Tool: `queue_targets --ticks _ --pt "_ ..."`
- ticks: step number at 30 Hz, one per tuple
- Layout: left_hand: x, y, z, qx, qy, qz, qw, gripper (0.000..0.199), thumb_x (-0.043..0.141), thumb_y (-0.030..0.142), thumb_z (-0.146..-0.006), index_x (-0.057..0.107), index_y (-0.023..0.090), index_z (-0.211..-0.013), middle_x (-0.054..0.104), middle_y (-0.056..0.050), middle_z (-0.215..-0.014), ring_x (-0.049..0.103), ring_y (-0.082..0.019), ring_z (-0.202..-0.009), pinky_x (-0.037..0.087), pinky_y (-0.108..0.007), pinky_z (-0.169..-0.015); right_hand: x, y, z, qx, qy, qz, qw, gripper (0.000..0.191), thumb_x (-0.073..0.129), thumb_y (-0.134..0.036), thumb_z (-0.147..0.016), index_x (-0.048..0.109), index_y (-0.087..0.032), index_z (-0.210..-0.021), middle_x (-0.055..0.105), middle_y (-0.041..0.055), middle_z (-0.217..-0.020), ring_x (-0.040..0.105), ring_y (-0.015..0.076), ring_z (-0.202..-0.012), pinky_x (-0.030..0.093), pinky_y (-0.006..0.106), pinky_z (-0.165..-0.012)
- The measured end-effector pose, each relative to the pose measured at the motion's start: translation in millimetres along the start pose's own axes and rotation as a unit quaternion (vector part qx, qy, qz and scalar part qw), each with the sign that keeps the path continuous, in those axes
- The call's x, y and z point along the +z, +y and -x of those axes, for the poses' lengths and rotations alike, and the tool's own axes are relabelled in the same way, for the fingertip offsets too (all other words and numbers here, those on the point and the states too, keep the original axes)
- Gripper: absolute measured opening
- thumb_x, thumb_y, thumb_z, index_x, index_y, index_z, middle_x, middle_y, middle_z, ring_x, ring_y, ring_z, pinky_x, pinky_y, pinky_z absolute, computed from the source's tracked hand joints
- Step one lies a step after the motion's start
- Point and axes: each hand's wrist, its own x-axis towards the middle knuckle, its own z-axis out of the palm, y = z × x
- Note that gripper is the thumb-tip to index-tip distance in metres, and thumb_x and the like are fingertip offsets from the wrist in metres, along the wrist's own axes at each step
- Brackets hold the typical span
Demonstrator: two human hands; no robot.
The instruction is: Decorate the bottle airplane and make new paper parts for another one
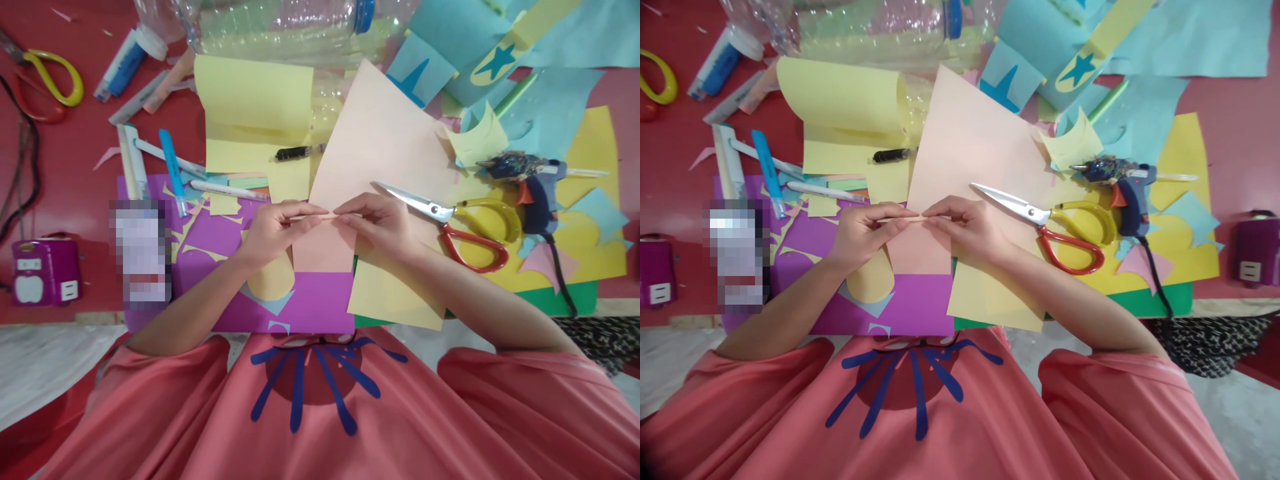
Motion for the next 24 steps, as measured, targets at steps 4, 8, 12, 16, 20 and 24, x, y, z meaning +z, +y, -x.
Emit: queue_targets --ticks 4,8,12,16,20,24 --pt "-2.0 0.6 -1.8 0.012 -0.010 0.001 1.000 0.037 0.069 0.053 -0.081 0.080 0.021 -0.096 0.079 -0.007 -0.098 0.073 -0.018 -0.089 0.055 -0.022 -0.073 -1.7 1.6 -1.3 -0.013 0.000 -0.016 1.000 0.013 0.070 -0.034 -0.082 0.076 -0.022 -0.085 0.076 0.0017 -0.084 0.068 0.0125 -0.074 0.055 0.025 -0.066" --pt "-5.6 2.0 -3.3 0.001 -0.019 -0.020 1.000 0.041 0.067 0.058 -0.081 0.080 0.023 -0.097 0.079 -0.006 -0.100 0.073 -0.020 -0.092 0.056 -0.024 -0.075 -2.3 0.2 -2.8 -0.001 0.004 -0.008 1.000 0.014 0.072 -0.035 -0.081 0.076 -0.023 -0.083 0.075 0.0015 -0.081 0.067 0.0129 -0.070 0.053 0.025 -0.061" --pt "-8.8 1.4 -4.7 -0.004 -0.032 -0.028 0.999 0.047 0.065 0.063 -0.080 0.079 0.023 -0.101 0.078 -0.007 -0.103 0.073 -0.021 -0.095 0.054 -0.023 -0.076 -2.4 0.8 -3.4 0.001 0.005 -0.019 1.000 0.012 0.072 -0.033 -0.081 0.076 -0.023 -0.084 0.074 0.0012 -0.081 0.067 0.0131 -0.071 0.054 0.026 -0.063" --pt "-11.3 1.2 -6.1 -0.010 -0.046 -0.024 0.999 0.048 0.064 0.063 -0.081 0.078 0.024 -0.104 0.078 -0.007 -0.105 0.073 -0.021 -0.093 0.053 -0.022 -0.070 -2.9 0.3 -4.8 0.001 0.014 -0.015 1.000 0.011 0.072 -0.033 -0.080 0.075 -0.023 -0.081 0.072 0.0003 -0.077 0.065 0.0119 -0.069 0.053 0.025 -0.060" --pt "-13.6 2.8 -7.7 -0.018 -0.060 -0.014 0.998 0.051 0.063 0.065 -0.081 0.078 0.022 -0.105 0.078 -0.008 -0.103 0.072 -0.022 -0.094 0.053 -0.023 -0.074 -3.2 -1.2 -6.4 -0.011 0.028 -0.029 0.999 0.008 0.074 -0.031 -0.079 0.076 -0.023 -0.079 0.072 -0.0006 -0.074 0.064 0.0109 -0.067 0.052 0.023 -0.058" --pt "-15.1 3.4 -8.9 -0.013 -0.065 -0.012 0.998 0.052 0.062 0.066 -0.081 0.078 0.023 -0.106 0.079 -0.008 -0.100 0.073 -0.022 -0.094 0.054 -0.024 -0.076 -3.7 -2.2 -6.6 0.002 0.030 -0.036 0.999 0.008 0.074 -0.031 -0.079 0.076 -0.023 -0.078 0.072 -0.0003 -0.074 0.064 0.0111 -0.067 0.052 0.024 -0.059"
